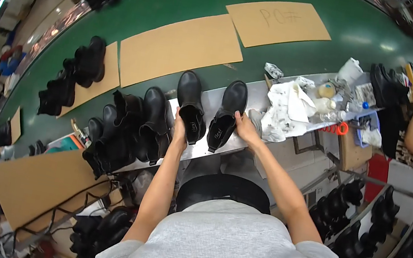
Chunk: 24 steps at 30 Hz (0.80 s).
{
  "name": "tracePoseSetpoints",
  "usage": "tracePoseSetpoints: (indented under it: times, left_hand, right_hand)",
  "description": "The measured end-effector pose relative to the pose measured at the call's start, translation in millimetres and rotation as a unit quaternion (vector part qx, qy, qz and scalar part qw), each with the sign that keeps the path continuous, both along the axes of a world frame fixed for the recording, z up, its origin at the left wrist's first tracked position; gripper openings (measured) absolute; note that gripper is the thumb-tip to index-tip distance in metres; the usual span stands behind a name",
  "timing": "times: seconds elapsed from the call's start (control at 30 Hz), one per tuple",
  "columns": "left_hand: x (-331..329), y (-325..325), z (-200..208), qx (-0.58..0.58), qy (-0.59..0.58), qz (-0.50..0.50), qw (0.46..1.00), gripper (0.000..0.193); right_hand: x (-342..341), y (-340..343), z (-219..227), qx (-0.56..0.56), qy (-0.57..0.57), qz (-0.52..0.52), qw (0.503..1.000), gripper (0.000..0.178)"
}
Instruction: Cleaning and inspecting black boots in a manufacturing facility using a cloth and spray.
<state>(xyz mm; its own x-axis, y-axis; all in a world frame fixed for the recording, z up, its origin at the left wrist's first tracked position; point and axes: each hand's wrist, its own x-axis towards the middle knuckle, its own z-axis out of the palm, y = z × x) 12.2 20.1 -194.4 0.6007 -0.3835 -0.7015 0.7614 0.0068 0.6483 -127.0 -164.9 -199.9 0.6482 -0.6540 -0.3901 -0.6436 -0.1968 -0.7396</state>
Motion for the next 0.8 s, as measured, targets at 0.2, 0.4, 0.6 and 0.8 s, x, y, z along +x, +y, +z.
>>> tracePoseSetpoints:
  times: [0.2, 0.4, 0.6, 0.8]
  left_hand:
    - [-9, 18, 11, -0.049, 0.067, -0.026, 0.996, 0.040]
    - [-18, -46, 103, -0.197, 0.164, 0.100, 0.962, 0.056]
    - [-8, -65, 153, -0.081, 0.032, 0.088, 0.992, 0.056]
    - [-2, -68, 155, -0.085, 0.046, 0.100, 0.990, 0.053]
  right_hand:
    - [17, -37, 65, 0.443, -0.077, -0.002, 0.893, 0.048]
    - [34, -58, 123, 0.567, -0.177, -0.091, 0.799, 0.045]
    - [45, -61, 134, 0.575, -0.195, -0.146, 0.781, 0.043]
    - [51, -63, 147, 0.562, -0.195, -0.152, 0.790, 0.043]
